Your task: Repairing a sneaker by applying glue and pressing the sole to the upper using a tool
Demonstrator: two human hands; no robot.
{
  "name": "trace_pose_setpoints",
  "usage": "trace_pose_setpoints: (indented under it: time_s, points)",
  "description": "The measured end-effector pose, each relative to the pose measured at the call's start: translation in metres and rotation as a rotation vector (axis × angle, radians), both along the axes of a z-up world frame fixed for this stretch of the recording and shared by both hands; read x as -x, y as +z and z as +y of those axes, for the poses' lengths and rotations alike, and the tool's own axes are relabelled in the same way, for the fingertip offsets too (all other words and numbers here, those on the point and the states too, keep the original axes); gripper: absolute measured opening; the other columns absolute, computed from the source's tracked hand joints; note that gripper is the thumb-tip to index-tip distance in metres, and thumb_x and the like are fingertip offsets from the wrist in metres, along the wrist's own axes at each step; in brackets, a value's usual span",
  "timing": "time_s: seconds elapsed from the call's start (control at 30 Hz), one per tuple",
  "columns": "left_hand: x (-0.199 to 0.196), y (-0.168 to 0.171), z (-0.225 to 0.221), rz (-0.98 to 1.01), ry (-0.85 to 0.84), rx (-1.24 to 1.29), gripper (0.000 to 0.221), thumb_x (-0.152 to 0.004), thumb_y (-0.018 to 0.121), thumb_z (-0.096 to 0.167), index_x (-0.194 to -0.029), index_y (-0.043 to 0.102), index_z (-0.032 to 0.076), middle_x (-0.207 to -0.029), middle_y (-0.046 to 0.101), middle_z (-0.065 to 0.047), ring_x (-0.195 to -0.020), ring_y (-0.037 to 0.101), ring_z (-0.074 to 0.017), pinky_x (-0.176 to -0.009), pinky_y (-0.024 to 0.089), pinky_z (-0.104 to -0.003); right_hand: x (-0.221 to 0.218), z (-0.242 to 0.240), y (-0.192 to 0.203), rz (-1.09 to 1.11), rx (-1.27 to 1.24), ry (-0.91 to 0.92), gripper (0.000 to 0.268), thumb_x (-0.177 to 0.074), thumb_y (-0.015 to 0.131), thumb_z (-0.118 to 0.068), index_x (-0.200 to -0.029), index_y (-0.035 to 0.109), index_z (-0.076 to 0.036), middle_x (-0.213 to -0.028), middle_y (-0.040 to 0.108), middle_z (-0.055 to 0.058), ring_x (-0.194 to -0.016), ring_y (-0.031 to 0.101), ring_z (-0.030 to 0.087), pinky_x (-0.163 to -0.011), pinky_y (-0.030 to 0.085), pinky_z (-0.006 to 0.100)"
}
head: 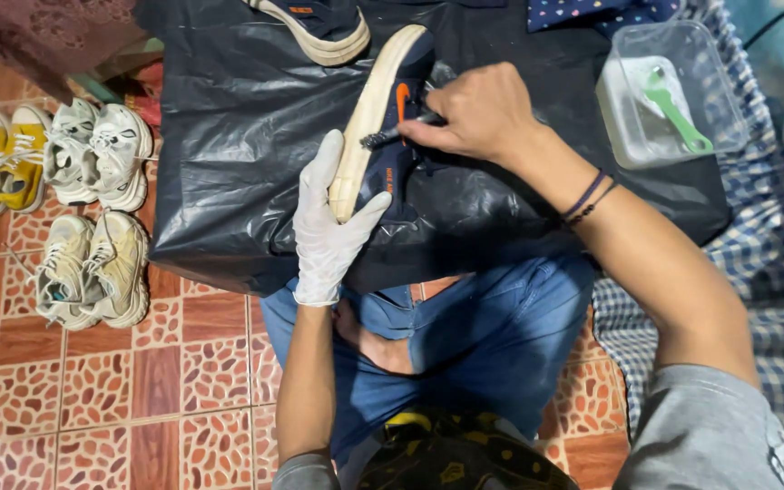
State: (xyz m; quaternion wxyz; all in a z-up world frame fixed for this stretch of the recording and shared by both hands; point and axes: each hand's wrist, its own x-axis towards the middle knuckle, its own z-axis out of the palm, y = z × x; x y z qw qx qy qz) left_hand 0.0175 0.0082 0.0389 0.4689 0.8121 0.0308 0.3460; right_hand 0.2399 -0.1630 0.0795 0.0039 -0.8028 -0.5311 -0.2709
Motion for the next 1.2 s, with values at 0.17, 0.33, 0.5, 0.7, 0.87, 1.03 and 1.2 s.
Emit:
trace_pose_setpoints:
  time_s: [0.17,0.33,0.5,0.7,0.87,1.03,1.2]
  points:
    - [0.003,0.004,-0.001,0.026,0.011,0.021,0.081,-0.09,0.088,0.025,-0.155,0.041,0.015,-0.155,0.05,-0.008,-0.144,0.053,-0.0224,-0.124,0.041,-0.034,-0.025,-0.012,0.005,-0.114,0.083,-0.292,0.079,-0.113,0.04,-0.086,-0.07,0.07,-0.026,-0.049,0.059,0.006,-0.049,0.068,0.029,-0.038,0.039,0.038]
    - [-0.001,0.004,0.002,0.05,0.018,0.029,0.083,-0.087,0.088,0.026,-0.155,0.042,0.015,-0.152,0.052,-0.009,-0.142,0.054,-0.0231,-0.121,0.044,-0.034,-0.002,-0.02,0.002,-0.017,0.059,-0.139,0.079,-0.11,0.042,-0.081,-0.058,0.054,-0.022,-0.054,0.058,-0.003,-0.051,0.064,0.026,-0.041,0.032,0.039]
    - [0.001,0.008,0.002,0.089,0.034,0.033,0.083,-0.087,0.088,0.032,-0.155,0.042,0.018,-0.153,0.051,-0.006,-0.141,0.055,-0.0216,-0.12,0.045,-0.034,0.035,-0.008,0.032,0.176,0.146,-0.385,0.088,-0.112,0.033,-0.083,-0.064,0.068,-0.018,-0.045,0.055,0.009,-0.05,0.066,0.034,-0.044,0.044,0.044]
    - [0.0,0.004,0.002,0.013,0.014,-0.018,0.082,-0.089,0.088,0.03,-0.155,0.042,0.016,-0.154,0.05,-0.008,-0.143,0.055,-0.023,-0.121,0.046,-0.034,0.017,-0.02,0.023,-0.077,0.126,-0.439,0.079,-0.116,0.043,-0.081,-0.075,0.076,-0.022,-0.06,0.068,0.01,-0.057,0.072,0.035,-0.043,0.047,0.041]
    - [0.0,0.005,0.003,0.01,0.012,-0.015,0.082,-0.088,0.089,0.03,-0.154,0.043,0.015,-0.154,0.051,-0.009,-0.142,0.055,-0.0235,-0.122,0.045,-0.035,0.053,-0.008,0.051,0.171,0.263,-0.476,0.089,-0.112,0.032,-0.083,-0.072,0.074,-0.016,-0.062,0.069,0.013,-0.062,0.073,0.04,-0.047,0.05,0.045]
    - [-0.004,0.001,0.002,-0.018,0.013,-0.016,0.082,-0.089,0.089,0.031,-0.155,0.042,0.018,-0.153,0.051,-0.008,-0.142,0.056,-0.0227,-0.121,0.047,-0.033,0.053,-0.012,0.054,0.121,0.209,-0.487,0.092,-0.116,0.035,-0.082,-0.067,0.071,-0.013,-0.055,0.065,0.01,-0.056,0.071,0.035,-0.044,0.047,0.042]
    - [-0.001,0.001,0.003,-0.02,0.006,-0.053,0.081,-0.088,0.09,0.032,-0.153,0.044,0.014,-0.154,0.051,-0.009,-0.143,0.054,-0.0244,-0.123,0.045,-0.035,0.042,-0.021,0.036,-0.017,0.188,-0.453,0.084,-0.116,0.038,-0.08,-0.071,0.074,-0.018,-0.06,0.068,0.009,-0.056,0.072,0.034,-0.043,0.048,0.041]
